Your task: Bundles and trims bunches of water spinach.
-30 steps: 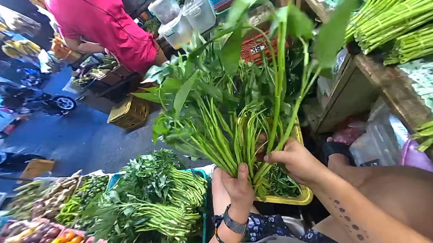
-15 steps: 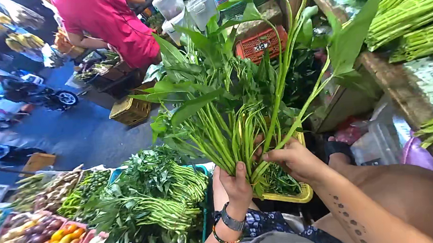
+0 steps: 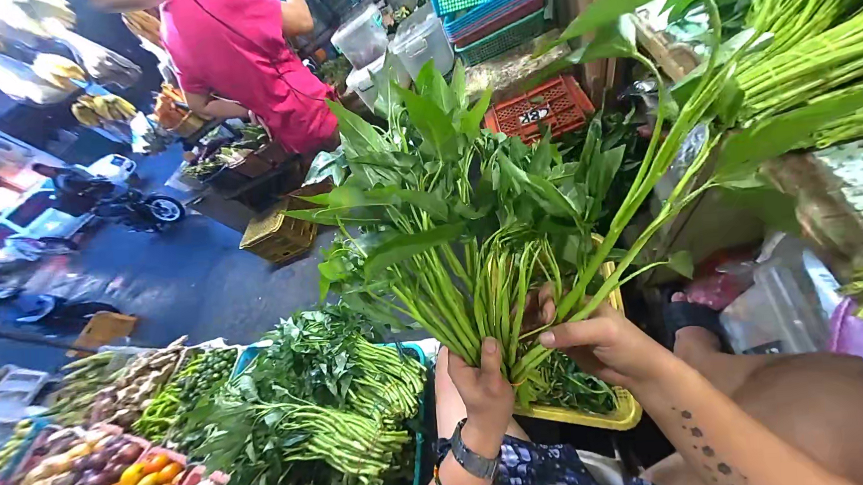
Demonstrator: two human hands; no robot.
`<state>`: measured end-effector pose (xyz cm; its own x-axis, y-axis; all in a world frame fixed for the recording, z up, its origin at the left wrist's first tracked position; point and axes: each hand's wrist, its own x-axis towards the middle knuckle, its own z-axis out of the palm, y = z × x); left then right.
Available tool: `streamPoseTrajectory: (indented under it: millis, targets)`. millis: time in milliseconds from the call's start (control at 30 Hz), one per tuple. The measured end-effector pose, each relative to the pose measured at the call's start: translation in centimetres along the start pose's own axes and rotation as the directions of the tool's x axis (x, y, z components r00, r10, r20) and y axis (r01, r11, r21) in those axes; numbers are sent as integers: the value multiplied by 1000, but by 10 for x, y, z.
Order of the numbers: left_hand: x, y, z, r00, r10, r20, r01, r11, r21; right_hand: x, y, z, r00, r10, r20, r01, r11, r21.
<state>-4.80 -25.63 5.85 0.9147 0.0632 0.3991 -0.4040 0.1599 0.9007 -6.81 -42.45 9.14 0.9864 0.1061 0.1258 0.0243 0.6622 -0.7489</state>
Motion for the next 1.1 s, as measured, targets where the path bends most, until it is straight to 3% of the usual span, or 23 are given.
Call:
streamPoseTrajectory:
  millis: [267, 567, 800, 900, 1000, 1100]
  targets:
    - [-7, -6, -3, 1000, 26, 6, -26, 1000, 3, 0, 1, 2, 1000, 11, -4, -11, 1000, -23]
    - [-9, -14, -13, 994, 104, 42, -108, 988, 112, -2, -1, 14, 968, 133, -212, -163, 978, -130]
    - [-16, -27, -31, 990, 90, 104, -86, 995, -47, -16, -8, 18, 970, 201, 139, -161, 954, -254]
    - [-17, -27, -31, 985, 121, 125, -120, 993, -17, -17, -1, 21, 959, 154, 238, -85, 957, -278]
    - [-18, -26, -29, 966, 111, 234, -111, 994, -16, -17, 7, 22, 985, 19, 172, 24, 969, -248]
    - [-17, -14, -23, 895, 31, 444, -123, 976, 180, -17, 4, 23, 992, 95, -80, -116, 944, -308]
